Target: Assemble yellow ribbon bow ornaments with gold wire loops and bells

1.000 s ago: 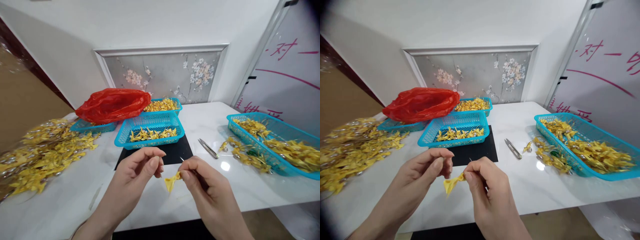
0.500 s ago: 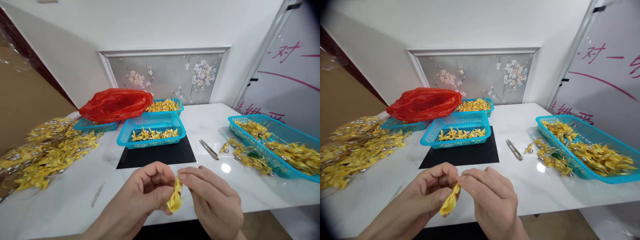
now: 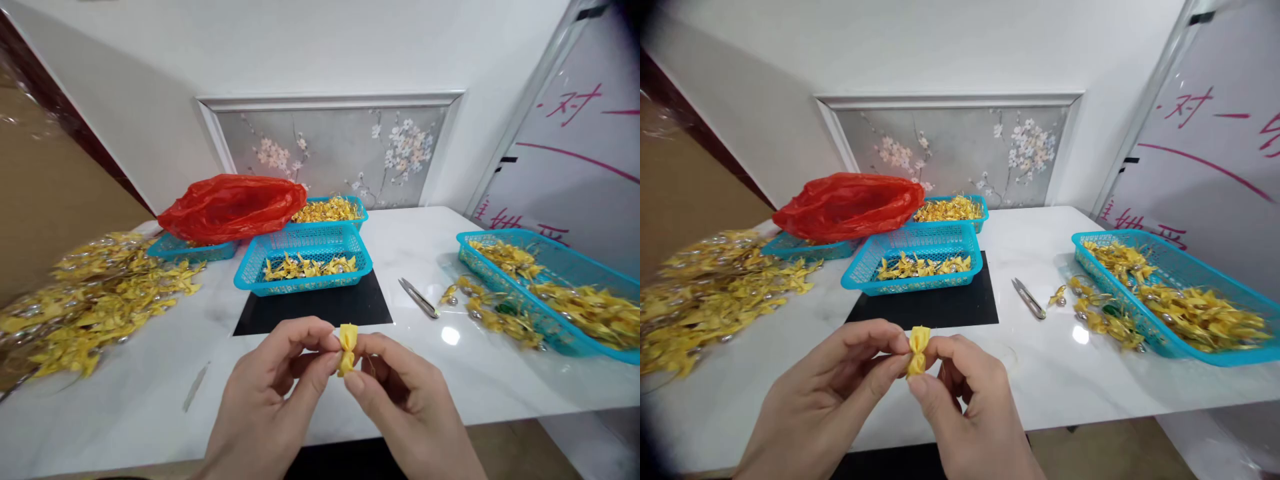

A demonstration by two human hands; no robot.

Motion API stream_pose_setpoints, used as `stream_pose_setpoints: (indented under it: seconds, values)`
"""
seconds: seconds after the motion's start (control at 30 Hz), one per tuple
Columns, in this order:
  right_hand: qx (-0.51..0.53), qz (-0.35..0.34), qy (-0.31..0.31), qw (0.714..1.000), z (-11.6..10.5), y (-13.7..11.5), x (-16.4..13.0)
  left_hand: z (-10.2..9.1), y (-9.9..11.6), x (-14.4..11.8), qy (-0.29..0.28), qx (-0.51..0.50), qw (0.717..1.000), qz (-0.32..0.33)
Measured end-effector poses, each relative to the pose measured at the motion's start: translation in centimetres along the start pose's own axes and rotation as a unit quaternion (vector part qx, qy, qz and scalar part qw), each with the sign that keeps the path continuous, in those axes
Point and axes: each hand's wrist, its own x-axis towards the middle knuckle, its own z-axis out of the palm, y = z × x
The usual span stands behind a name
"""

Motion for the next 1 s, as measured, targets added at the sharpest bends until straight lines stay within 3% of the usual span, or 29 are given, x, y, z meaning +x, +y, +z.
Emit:
stream_pose_setpoints:
  seconds: [0.13, 0.3, 0.57, 0.67, 0.77, 0.93, 1.0]
  values:
    - [0.051, 0.053, 0.0, 0.997, 0.2, -0.4, 0.1, -0.3, 0.0, 0.3, -0.037, 0.0, 0.999, 0.009]
    - [0.054, 0.063, 0.008, 0.996, 0.1, -0.3, 0.2, -0.7, -0.4, 0.4, -0.054, -0.042, 0.997, -0.027]
    - [-0.087, -0.005, -0.006, 0.996, -0.3, 1.0, 0.4, -0.6, -1.7, 1.0, -0.072, -0.003, 0.997, -0.009]
    - [-0.197, -0.02, 0.046, 0.979, -2.0, 1.7, 1.2, -1.2, -2.0, 1.4, -0.039, 0.039, 0.998, 0.009]
    - [-0.283, -0.01, 0.142, 0.949, -5.3, 2.4, 2.4, -2.7, -2.1, 2.8, 0.015, 0.073, 0.996, 0.049]
    - [-0.359, 0.021, 0.241, 0.902, -11.3, 2.5, 3.9, -7.9, -1.5, 8.7, 0.188, 0.185, 0.953, 0.149]
    - [-0.382, 0.028, 0.267, 0.885, -12.7, 2.1, 4.1, -9.8, -1.0, 11.6, 0.196, 0.215, 0.942, 0.165]
